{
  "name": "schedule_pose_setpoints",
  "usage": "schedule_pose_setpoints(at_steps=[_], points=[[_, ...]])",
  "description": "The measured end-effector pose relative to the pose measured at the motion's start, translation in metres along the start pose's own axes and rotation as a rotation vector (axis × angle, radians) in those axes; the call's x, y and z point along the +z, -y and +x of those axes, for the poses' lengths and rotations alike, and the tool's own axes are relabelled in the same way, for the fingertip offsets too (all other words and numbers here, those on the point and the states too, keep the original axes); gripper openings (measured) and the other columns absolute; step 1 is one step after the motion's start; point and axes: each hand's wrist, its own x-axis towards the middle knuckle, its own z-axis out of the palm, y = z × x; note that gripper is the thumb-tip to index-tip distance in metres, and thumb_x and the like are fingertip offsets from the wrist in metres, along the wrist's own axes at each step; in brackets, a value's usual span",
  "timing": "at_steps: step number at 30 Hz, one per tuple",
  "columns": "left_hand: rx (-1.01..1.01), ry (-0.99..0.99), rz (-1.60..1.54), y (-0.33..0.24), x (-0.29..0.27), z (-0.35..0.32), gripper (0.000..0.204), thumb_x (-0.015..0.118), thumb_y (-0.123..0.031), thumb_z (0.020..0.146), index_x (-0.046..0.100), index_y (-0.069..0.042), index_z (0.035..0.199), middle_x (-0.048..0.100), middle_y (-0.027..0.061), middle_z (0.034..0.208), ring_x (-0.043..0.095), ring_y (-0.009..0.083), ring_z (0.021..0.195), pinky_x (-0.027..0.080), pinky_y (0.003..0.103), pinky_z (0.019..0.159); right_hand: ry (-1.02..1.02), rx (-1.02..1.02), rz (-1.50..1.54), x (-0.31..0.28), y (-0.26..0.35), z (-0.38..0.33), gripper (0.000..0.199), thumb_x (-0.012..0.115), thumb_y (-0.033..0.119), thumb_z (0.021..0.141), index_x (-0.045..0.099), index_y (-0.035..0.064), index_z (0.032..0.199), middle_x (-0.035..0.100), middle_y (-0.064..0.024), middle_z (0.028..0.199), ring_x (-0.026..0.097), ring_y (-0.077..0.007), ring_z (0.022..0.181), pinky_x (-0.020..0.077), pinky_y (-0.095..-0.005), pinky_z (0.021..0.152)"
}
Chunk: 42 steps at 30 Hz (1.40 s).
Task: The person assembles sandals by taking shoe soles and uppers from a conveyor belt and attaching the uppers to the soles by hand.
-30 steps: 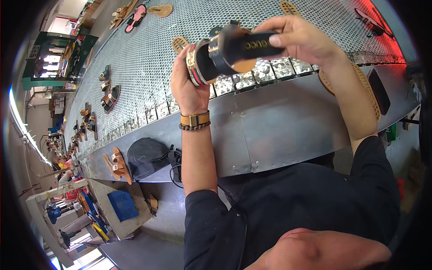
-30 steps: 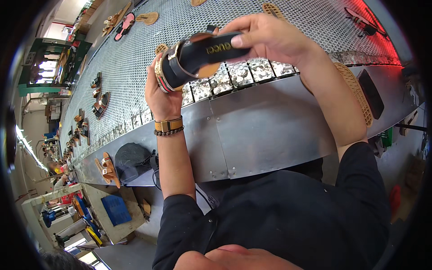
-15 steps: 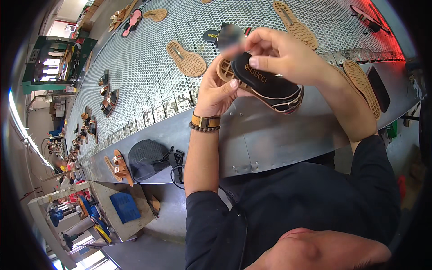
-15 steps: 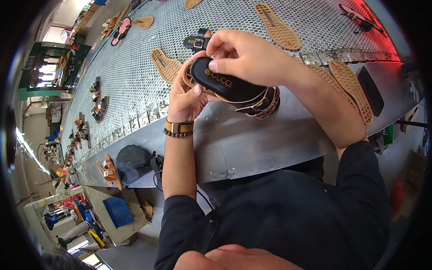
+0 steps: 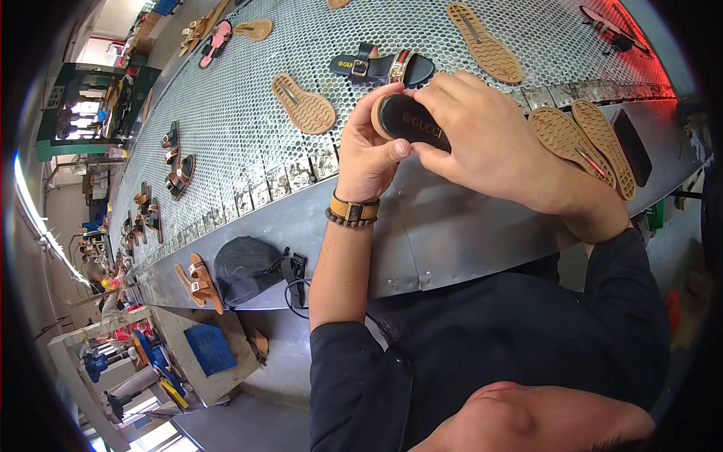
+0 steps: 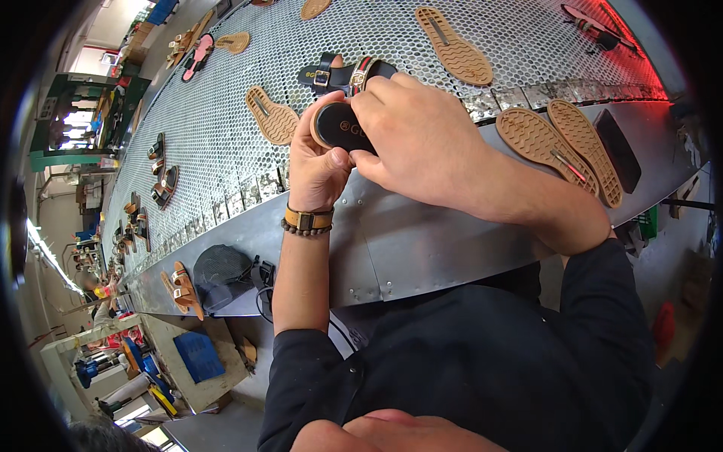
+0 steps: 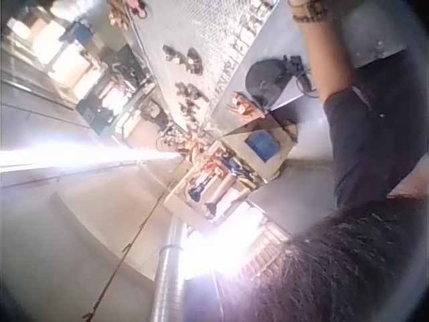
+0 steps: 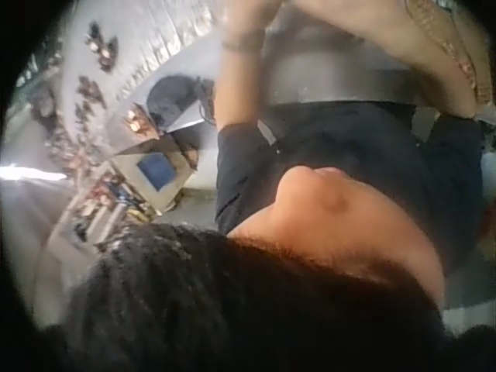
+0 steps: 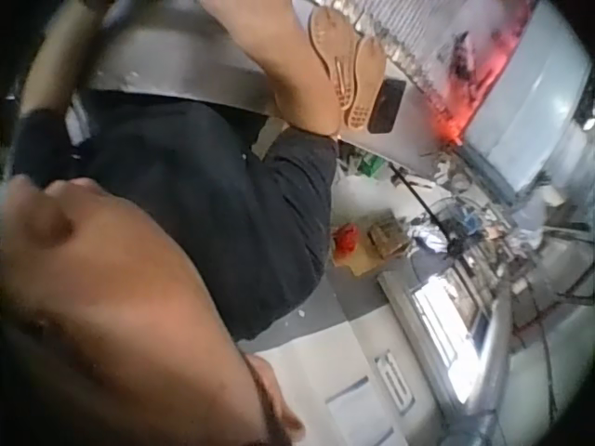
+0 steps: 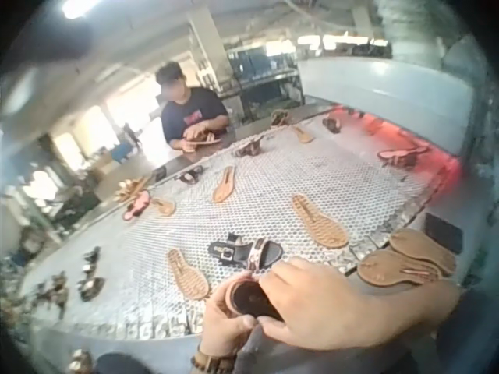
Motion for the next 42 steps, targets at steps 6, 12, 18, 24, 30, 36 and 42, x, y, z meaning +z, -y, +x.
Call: schedule_pose_setpoints(at_steps=[6, 12, 18, 24, 30, 36, 42], points=[[0.066, 0.04, 0.024, 0.011, 0.015, 0.005, 0.076, 0.085, -0.012, 0.088, 0.047, 0.002, 0.152, 0.058, 0.0199, 0.148, 0.063, 0.0271, 0.129, 0.057, 0.039, 0.106, -0.051, -0.031, -0.082, -0.001, -0.002, -0.006, 0.034, 0.079, 0.023, 0.078, 0.068, -0.0033, 0.097, 0.064, -0.0111, 0.091, 0.066, -0.0258, 0.088, 0.0582, -0.0395, 0.071], [0.042, -0.137, 0.193, 0.007, 0.021, -0.002, 0.054, 0.043, -0.035, 0.114, 0.048, 0.008, 0.147, 0.058, 0.0254, 0.148, 0.063, 0.0284, 0.13, 0.055, 0.039, 0.107, -0.138, -0.118, -0.169, 0.007, -0.013, -0.004, 0.034, 0.077, 0.024, 0.085, 0.071, -0.0051, 0.102, 0.066, -0.0092, 0.085, 0.067, -0.0217, 0.08, 0.0548, -0.0342, 0.066], [0.108, -0.065, -0.051, 0.009, 0.027, 0.011, 0.047, 0.04, -0.03, 0.115, 0.053, 0.009, 0.137, 0.059, 0.0281, 0.143, 0.058, 0.0342, 0.135, 0.045, 0.046, 0.116, 0.421, 0.336, 0.954, 0.018, -0.063, 0.011, 0.043, 0.058, 0.037, 0.109, 0.072, -0.003, 0.098, 0.067, -0.0025, 0.073, 0.061, -0.0097, 0.068, 0.0488, -0.0304, 0.062], [0.179, -0.234, 0.257, 0.026, 0.041, 0.015, 0.029, 0.053, -0.024, 0.112, 0.055, 0.004, 0.115, 0.067, 0.0295, 0.131, 0.068, 0.0277, 0.119, 0.055, 0.039, 0.103, 0.35, 0.391, 1.027, 0.031, -0.044, -0.003, 0.039, 0.053, 0.03, 0.111, 0.071, -0.0036, 0.103, 0.069, -0.0063, 0.077, 0.063, -0.015, 0.068, 0.0492, -0.0331, 0.065], [0.243, -0.292, 0.681, 0.027, 0.034, 0.011, 0.026, 0.059, -0.024, 0.109, 0.056, 0.002, 0.109, 0.074, 0.0229, 0.113, 0.071, 0.0226, 0.104, 0.057, 0.035, 0.092, 0.157, 0.354, 0.77, 0.043, -0.041, -0.011, 0.038, 0.053, 0.026, 0.11, 0.072, -0.0056, 0.103, 0.069, -0.0147, 0.075, 0.066, -0.0261, 0.068, 0.0511, -0.0385, 0.066], [0.22, -0.545, 1.259, -0.002, 0.0, 0.021, 0.031, 0.067, -0.032, 0.104, 0.069, -0.001, 0.1, 0.071, 0.0101, 0.083, 0.065, 0.0182, 0.075, 0.053, 0.034, 0.071, 0.272, 0.425, 0.887, 0.075, -0.103, -0.004, 0.032, 0.062, 0.028, 0.107, 0.069, -0.0014, 0.115, 0.071, -0.0088, 0.099, 0.066, -0.0139, 0.089, 0.0552, -0.0295, 0.077], [0.729, -1.098, 0.282, -0.056, -0.07, 0.01, 0.032, 0.047, -0.02, 0.112, 0.053, 0.011, 0.115, 0.065, 0.0201, 0.108, 0.07, 0.0262, 0.089, 0.065, 0.036, 0.077, 0.062, 0.14, 0.166, 0.101, -0.154, -0.009, 0.058, 0.062, 0.032, 0.104, 0.046, 0.0118, 0.156, 0.051, -0.0193, 0.149, 0.048, -0.0329, 0.136, 0.0422, -0.0435, 0.113]])
